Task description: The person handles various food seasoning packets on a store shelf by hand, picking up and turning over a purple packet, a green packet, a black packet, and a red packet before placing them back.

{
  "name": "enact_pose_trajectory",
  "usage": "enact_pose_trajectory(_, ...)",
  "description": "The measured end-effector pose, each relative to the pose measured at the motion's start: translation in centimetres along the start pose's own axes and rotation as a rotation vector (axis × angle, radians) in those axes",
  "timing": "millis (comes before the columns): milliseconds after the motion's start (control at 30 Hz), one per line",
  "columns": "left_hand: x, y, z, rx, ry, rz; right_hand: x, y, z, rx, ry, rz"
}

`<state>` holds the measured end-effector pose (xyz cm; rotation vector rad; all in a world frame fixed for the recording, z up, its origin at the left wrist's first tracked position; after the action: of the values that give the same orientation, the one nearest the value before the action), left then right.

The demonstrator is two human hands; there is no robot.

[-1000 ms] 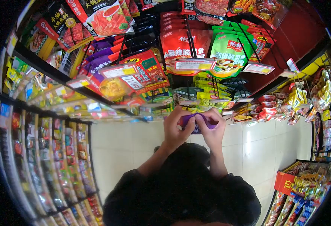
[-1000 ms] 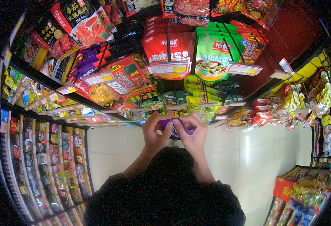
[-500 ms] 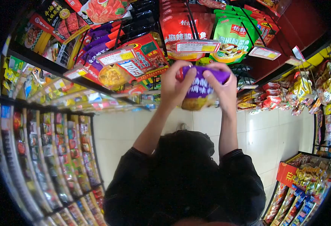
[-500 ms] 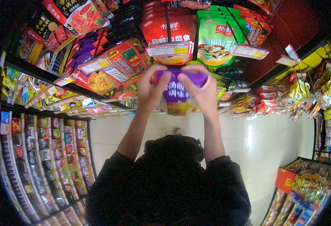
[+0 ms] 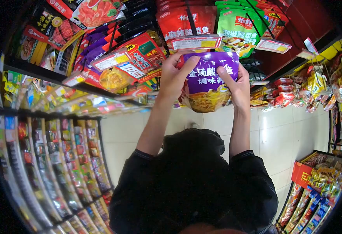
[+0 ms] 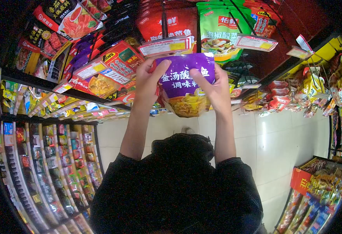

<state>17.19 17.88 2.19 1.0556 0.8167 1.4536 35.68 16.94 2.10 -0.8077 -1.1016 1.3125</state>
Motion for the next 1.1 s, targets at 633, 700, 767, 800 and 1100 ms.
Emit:
enact_pose_trajectory(633, 1.4, 1.4, -0.2, 0.37, 0.02, 0.282, 2.0, 1.5, -0.1, -0.165, 0.072, -0.116)
enact_pose_trajectory(700, 0.8, 0.9, -0.5, 0.367, 0.05, 0.29, 1.9, 1.9, -0.1, -0.171, 0.054, -0.125)
enact_pose_trajectory(767, -0.3, 0.3, -1.6, 0.471, 0.051, 0.197, 1.5, 2.8, -0.1, -0.188, 0.023, -0.098)
enact_pose_trajectory(800, -0.7, 0.0, -2.2, 0.522, 0.051, 0.152, 1.3, 3.2, -0.1, -0.197, 0.006, -0.088)
enact_pose_trajectory(1100, -6.0, 6.3, -5.4, 0.407, 0.083, 0.095, -1.0, 0.0, 5.8, -0.291, -0.207, 0.038)
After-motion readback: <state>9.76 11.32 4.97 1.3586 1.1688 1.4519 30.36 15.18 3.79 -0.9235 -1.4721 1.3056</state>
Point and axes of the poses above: each hand's wrist, its own x-axis towards the middle knuckle, its own z-axis out of the palm, y = z × x, the point moved 3 cm from there along x, towards the middle knuckle
